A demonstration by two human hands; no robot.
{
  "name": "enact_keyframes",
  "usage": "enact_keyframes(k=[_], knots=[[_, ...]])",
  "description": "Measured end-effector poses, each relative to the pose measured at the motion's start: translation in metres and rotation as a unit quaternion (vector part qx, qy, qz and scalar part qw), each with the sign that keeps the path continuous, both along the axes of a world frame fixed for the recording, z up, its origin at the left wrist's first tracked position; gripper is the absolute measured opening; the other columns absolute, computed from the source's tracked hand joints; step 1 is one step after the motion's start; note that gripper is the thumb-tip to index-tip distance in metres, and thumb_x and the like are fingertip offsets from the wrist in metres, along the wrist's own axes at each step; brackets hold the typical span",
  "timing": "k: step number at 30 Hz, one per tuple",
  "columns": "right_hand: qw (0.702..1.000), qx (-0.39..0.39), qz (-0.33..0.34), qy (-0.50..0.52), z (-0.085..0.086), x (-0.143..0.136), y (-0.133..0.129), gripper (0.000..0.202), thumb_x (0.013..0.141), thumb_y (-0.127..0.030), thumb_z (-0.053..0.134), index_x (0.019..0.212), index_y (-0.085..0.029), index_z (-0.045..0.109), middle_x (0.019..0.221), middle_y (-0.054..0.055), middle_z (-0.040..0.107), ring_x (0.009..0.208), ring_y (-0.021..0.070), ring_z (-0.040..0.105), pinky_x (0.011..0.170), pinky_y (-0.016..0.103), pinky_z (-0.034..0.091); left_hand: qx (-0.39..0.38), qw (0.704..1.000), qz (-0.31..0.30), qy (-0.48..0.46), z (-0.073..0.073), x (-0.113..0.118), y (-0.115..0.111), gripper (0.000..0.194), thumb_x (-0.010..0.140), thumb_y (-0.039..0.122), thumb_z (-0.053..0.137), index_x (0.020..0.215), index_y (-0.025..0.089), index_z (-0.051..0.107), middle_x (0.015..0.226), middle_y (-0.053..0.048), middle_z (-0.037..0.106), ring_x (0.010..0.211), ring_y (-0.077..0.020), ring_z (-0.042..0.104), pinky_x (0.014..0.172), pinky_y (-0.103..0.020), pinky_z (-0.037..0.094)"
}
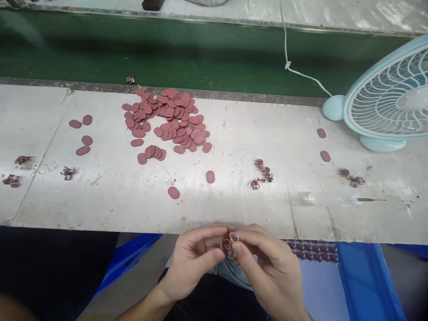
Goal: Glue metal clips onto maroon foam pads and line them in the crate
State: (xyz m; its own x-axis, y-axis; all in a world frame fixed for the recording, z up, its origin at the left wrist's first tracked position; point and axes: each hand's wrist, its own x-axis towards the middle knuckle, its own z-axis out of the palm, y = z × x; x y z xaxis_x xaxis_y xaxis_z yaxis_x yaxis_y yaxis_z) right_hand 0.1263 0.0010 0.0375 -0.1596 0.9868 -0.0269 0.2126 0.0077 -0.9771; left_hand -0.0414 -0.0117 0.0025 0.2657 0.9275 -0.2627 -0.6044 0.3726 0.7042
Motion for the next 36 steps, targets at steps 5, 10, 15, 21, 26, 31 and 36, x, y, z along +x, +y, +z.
enact_keyframes(k=[5, 10, 15, 21, 26, 31, 36], knots=[[0.999, 0.031, 0.003, -0.029, -0.004, 0.001, -0.002, 0.026, 0.091, -0.013, 0.065, 0.109, -0.031, 0.071, 0.096, 0.002, 0.074, 0.076, 0.0173, 0.07, 0.06, 0.028, 0.06, -0.019, 1.0, 0.007, 0.021, 0.001, -0.001, 0.0, 0.032, 0.084, 0.009, 0.075, 0.112, 0.023, 0.076, 0.115, -0.007, 0.079, 0.102, -0.0197, 0.075, 0.092, -0.027, 0.06], [0.998, 0.037, 0.02, -0.044, -0.004, 0.005, -0.002, 0.026, 0.092, -0.015, 0.065, 0.11, -0.033, 0.069, 0.094, 0.002, 0.074, 0.078, 0.0202, 0.071, 0.063, 0.032, 0.061, -0.051, 0.998, 0.015, 0.017, 0.0, 0.001, -0.001, 0.013, 0.08, 0.01, 0.078, 0.087, 0.021, 0.075, 0.104, -0.005, 0.08, 0.087, -0.0175, 0.075, 0.08, -0.028, 0.06], [0.996, 0.044, 0.025, -0.072, 0.001, 0.008, -0.001, 0.03, 0.091, -0.014, 0.067, 0.113, -0.034, 0.068, 0.102, 0.002, 0.075, 0.087, 0.0205, 0.073, 0.069, 0.031, 0.063, -0.045, 0.997, 0.017, 0.058, -0.003, 0.003, -0.003, 0.004, 0.081, 0.015, 0.079, 0.078, 0.019, 0.078, 0.108, -0.008, 0.08, 0.093, -0.0233, 0.074, 0.081, -0.033, 0.059], [0.998, 0.038, -0.005, -0.049, -0.002, 0.003, -0.004, 0.025, 0.091, -0.014, 0.065, 0.11, -0.031, 0.07, 0.101, 0.003, 0.075, 0.087, 0.0209, 0.072, 0.068, 0.032, 0.063, -0.039, 0.997, 0.033, 0.051, -0.003, 0.007, -0.006, 0.008, 0.083, 0.015, 0.076, 0.078, 0.02, 0.079, 0.106, -0.007, 0.081, 0.094, -0.0237, 0.074, 0.079, -0.032, 0.059], [0.999, 0.035, -0.025, -0.027, -0.006, -0.003, -0.007, 0.025, 0.092, -0.012, 0.064, 0.108, -0.03, 0.07, 0.098, 0.004, 0.073, 0.087, 0.0203, 0.072, 0.07, 0.032, 0.064, -0.048, 0.995, 0.046, 0.07, -0.002, 0.008, -0.004, 0.006, 0.081, 0.016, 0.078, 0.077, 0.02, 0.08, 0.107, -0.009, 0.081, 0.101, -0.0288, 0.074, 0.085, -0.039, 0.061], [0.999, 0.039, -0.035, -0.014, -0.008, -0.003, -0.009, 0.026, 0.091, -0.012, 0.065, 0.108, -0.03, 0.07, 0.094, 0.004, 0.072, 0.084, 0.0196, 0.072, 0.067, 0.032, 0.063, -0.051, 0.994, 0.044, 0.081, 0.0, 0.006, -0.004, 0.006, 0.082, 0.017, 0.078, 0.079, 0.021, 0.08, 0.111, -0.009, 0.08, 0.106, -0.0291, 0.073, 0.089, -0.039, 0.06], [0.998, 0.038, -0.057, 0.011, -0.008, -0.007, -0.004, 0.02, 0.091, -0.015, 0.066, 0.105, -0.028, 0.072, 0.093, 0.005, 0.072, 0.082, 0.0186, 0.071, 0.066, 0.03, 0.063, -0.037, 0.993, 0.055, 0.101, 0.001, 0.008, -0.005, 0.007, 0.082, 0.015, 0.077, 0.079, 0.022, 0.08, 0.109, -0.008, 0.08, 0.108, -0.0292, 0.073, 0.093, -0.041, 0.06]])
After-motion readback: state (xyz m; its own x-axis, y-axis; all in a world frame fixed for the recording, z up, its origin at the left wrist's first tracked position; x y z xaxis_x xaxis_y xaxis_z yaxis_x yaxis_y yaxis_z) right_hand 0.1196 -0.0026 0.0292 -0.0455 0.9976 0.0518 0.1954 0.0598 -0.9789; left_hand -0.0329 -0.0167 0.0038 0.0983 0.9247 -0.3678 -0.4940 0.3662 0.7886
